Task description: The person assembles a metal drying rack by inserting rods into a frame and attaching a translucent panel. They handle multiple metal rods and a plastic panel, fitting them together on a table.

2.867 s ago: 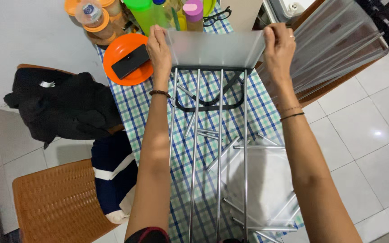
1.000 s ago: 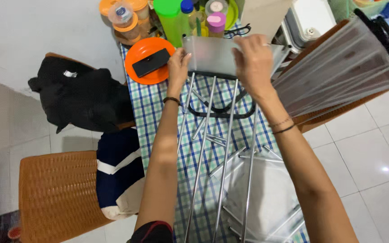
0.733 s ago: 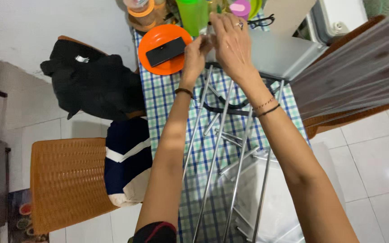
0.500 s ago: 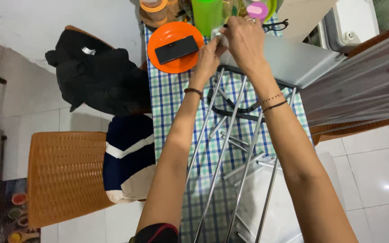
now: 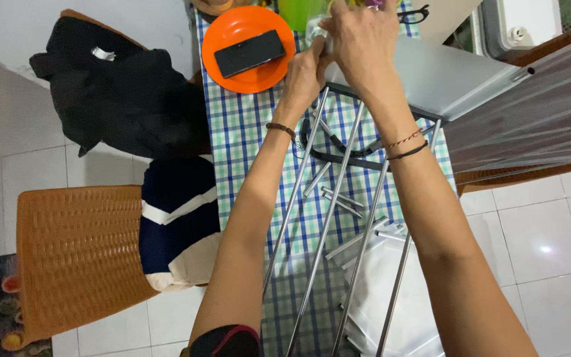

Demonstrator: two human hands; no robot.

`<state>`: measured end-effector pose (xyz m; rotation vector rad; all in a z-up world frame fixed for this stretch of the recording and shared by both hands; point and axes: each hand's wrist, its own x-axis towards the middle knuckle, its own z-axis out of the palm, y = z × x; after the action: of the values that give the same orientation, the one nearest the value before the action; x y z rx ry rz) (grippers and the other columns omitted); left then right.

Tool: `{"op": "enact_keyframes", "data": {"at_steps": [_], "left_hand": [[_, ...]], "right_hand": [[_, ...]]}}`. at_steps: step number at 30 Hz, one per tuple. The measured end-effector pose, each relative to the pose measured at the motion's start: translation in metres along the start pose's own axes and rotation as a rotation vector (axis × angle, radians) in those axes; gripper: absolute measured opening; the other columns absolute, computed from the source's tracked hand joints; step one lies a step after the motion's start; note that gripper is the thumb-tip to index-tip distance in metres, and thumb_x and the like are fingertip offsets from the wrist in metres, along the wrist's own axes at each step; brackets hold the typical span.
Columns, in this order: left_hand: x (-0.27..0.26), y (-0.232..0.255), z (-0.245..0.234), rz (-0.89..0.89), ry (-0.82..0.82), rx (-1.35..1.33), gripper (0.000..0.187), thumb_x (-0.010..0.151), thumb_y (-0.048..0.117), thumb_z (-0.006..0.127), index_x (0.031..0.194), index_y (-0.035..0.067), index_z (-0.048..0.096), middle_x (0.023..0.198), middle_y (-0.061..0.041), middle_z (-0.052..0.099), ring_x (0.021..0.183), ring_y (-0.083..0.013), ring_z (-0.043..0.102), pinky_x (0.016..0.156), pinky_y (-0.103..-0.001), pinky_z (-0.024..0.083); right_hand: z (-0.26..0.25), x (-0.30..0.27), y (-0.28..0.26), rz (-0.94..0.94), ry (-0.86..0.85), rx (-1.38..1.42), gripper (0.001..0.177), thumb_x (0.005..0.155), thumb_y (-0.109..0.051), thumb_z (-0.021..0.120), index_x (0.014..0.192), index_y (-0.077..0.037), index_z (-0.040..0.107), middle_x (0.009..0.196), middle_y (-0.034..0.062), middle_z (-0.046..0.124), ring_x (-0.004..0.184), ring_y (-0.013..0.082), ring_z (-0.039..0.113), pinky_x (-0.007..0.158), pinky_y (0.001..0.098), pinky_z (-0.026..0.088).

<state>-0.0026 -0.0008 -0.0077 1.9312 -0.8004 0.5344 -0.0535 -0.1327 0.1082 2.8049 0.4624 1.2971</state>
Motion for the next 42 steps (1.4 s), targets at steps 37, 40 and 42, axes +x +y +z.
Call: {"op": "enact_keyframes", "data": {"at_steps": [37,40,42], "left_hand": [[-0.288,0.218,-0.201,-0.238,-0.382,0.002,0.04,0.101,0.024,0.069,0.134,0.004,0.057,0.143,-0.019,0.049,0.138,-0.0388,0.049,0.113,-0.051,0.044],[-0.299,0.257,-0.185,-0.274,-0.433,-0.004,0.039,0.099,0.023,0.066,0.133,0.003,0.058,0.149,-0.024,0.042,0.139,-0.0435,0.044,0.112,-0.054,0.04],[-0.313,0.282,-0.18,-0.278,-0.495,-0.089,0.04,0.098,0.026,0.066,0.131,0.004,0.059,0.152,-0.024,0.038,0.141,-0.0442,0.042,0.109,-0.052,0.044]], "right_hand": [[-0.284,-0.504,-0.114,1.338,-0.199,0.157,0.024,0.089,-0.013,0.077,0.112,-0.007,0.073,0.095,0.0123,0.074,0.085,0.0263,0.071,0.077,0.0388,0.054],[-0.26,-0.476,-0.095,0.975,-0.191,0.001,0.031,0.083,-0.011,0.081,0.112,-0.009,0.073,0.113,0.014,0.073,0.114,0.0366,0.063,0.1,0.0462,0.05],[-0.24,-0.456,-0.078,0.88,-0.273,0.089,0.037,0.082,-0.009,0.079,0.119,-0.009,0.07,0.12,0.0159,0.07,0.116,0.0371,0.059,0.096,0.0476,0.048]]}}
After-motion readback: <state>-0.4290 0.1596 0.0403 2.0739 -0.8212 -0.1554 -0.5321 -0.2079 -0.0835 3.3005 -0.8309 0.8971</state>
